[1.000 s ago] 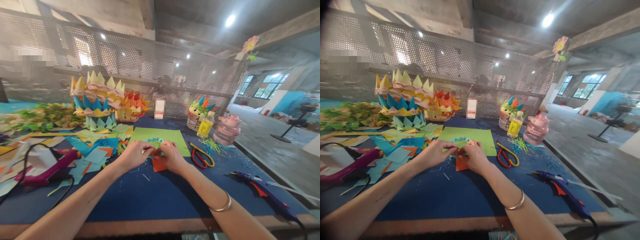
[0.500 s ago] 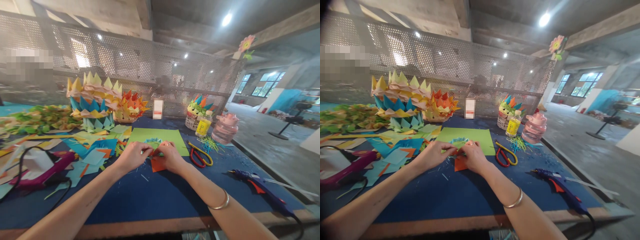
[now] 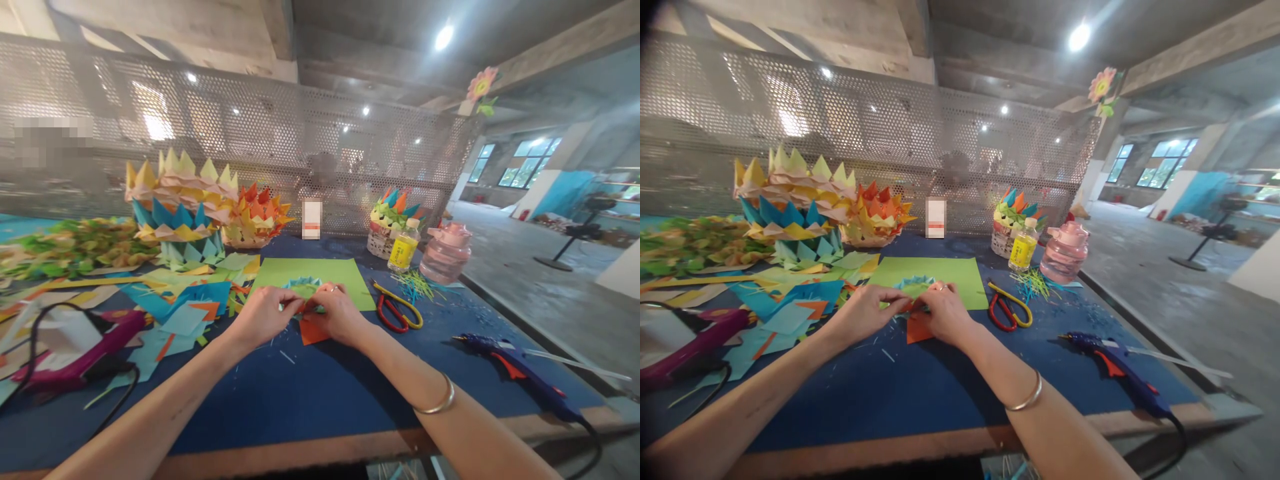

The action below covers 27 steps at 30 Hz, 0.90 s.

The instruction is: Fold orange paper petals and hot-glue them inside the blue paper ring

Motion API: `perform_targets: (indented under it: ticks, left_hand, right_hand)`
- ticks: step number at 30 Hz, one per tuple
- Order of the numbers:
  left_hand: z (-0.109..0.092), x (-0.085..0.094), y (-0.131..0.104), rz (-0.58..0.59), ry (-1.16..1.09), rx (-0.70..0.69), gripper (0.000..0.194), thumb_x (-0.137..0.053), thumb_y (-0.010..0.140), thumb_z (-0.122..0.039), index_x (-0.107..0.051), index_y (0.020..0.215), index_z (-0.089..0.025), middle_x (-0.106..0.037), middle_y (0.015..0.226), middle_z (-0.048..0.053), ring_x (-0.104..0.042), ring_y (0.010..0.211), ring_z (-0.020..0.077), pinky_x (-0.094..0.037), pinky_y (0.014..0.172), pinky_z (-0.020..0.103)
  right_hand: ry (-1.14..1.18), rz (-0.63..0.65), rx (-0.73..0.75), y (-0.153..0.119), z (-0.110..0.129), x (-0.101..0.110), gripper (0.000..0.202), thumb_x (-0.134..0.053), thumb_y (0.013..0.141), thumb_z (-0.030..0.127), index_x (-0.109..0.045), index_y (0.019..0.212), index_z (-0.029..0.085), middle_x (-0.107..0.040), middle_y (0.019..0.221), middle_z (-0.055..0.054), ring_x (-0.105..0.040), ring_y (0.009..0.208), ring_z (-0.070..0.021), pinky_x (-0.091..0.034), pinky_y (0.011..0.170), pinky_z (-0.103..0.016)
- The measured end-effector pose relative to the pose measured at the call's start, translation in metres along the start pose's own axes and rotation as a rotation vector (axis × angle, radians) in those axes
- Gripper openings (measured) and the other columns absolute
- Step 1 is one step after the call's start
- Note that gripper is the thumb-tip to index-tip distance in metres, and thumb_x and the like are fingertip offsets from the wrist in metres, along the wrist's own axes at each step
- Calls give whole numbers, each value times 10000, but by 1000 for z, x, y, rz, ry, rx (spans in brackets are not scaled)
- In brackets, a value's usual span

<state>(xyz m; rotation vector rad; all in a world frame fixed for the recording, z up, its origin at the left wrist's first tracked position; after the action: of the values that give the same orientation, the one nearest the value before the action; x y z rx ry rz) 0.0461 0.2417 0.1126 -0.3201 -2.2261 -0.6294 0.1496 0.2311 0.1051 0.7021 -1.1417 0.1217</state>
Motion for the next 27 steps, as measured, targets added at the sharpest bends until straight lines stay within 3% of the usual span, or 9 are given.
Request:
perform_targets:
  ticks: [13, 27]
  left_hand:
    - [7, -4, 2, 1, -88, 35, 217, -525, 769, -334, -674, 869, -212, -726, 803, -7, -665, 782, 178, -459, 706, 237]
    - [7, -7, 3, 10, -132, 3, 135, -506, 770, -296, -601, 758, -201, -689, 744, -1, -649, 739, 164, -451, 704, 244]
  right_hand:
    - [37, 24, -35, -1, -1, 1, 87, -696, 747, 209, -691, 834, 206, -665, 816, -41, -574, 880, -185, -337, 832, -340]
    - [48, 25, -24, -2, 5, 3, 82, -646, 755, 209, -623, 831, 188, -683, 825, -24, -587, 883, -188, -332, 811, -334]
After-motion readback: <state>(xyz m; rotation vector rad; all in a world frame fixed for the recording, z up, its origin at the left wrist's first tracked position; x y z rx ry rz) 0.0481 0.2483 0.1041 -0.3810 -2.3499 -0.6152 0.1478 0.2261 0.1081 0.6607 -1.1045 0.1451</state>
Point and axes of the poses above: each hand's wrist, its own y-axis towards the middle knuckle, its own x-axis out of the back of the hand, z = x × y, the point moved 9 cm from there along y, towards the middle knuckle
